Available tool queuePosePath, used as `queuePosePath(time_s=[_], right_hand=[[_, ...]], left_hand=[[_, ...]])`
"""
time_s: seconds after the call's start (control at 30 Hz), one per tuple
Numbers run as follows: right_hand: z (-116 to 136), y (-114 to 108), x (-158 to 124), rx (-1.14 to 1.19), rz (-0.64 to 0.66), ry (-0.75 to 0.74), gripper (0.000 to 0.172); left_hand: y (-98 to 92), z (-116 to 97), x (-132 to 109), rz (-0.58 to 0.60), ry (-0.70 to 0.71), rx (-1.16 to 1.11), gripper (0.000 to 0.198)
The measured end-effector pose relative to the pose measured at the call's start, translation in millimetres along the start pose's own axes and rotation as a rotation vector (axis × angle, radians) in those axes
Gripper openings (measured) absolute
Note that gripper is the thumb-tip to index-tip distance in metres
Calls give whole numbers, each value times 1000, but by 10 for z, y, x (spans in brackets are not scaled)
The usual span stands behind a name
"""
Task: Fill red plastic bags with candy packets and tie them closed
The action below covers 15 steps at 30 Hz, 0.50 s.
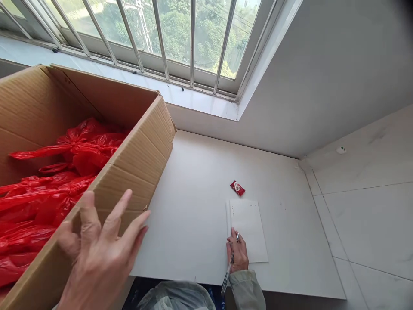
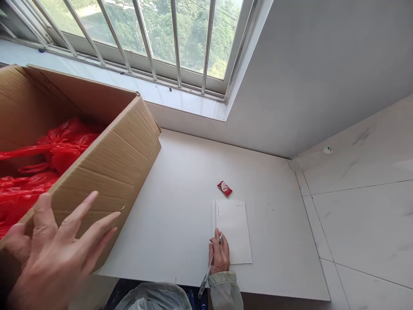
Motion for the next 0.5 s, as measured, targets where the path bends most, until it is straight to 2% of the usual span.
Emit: queuePosePath(time_s=[0.07, 0.13, 0.2, 0.3, 0.4, 0.5], right_hand=[[37, 80, -42, -42, -10, -78, 20], [108, 135, -71, -77, -21, -170, 18], [196, 175, -81, -63, -15, -229, 17], [315, 210, -6, 68, 71, -234, 19], [337, 190, 243, 283, 218, -108, 32], [298, 129, 633, 529, 325, 64, 65]], left_hand=[[275, -73, -44, 15, 164, -63, 50], [712, -148, -63, 126, 298, -211, 39], [1207, -142, -25, 195, 257, -353, 26], [1884, -44, 85, 294, 118, -458, 26], [2258, 76, 202, 262, 59, -504, 35], [2426, 127, 271, 227, 72, -535, 55]])
Point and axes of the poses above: each hand's wrist, its own x-axis towards the middle knuckle, its own y-axis out of the palm, z = x × y, the point moved 4 cm from there along x, towards the middle knuckle, and after that the axes turned 14 degrees about -x, right-handed, at the moved point
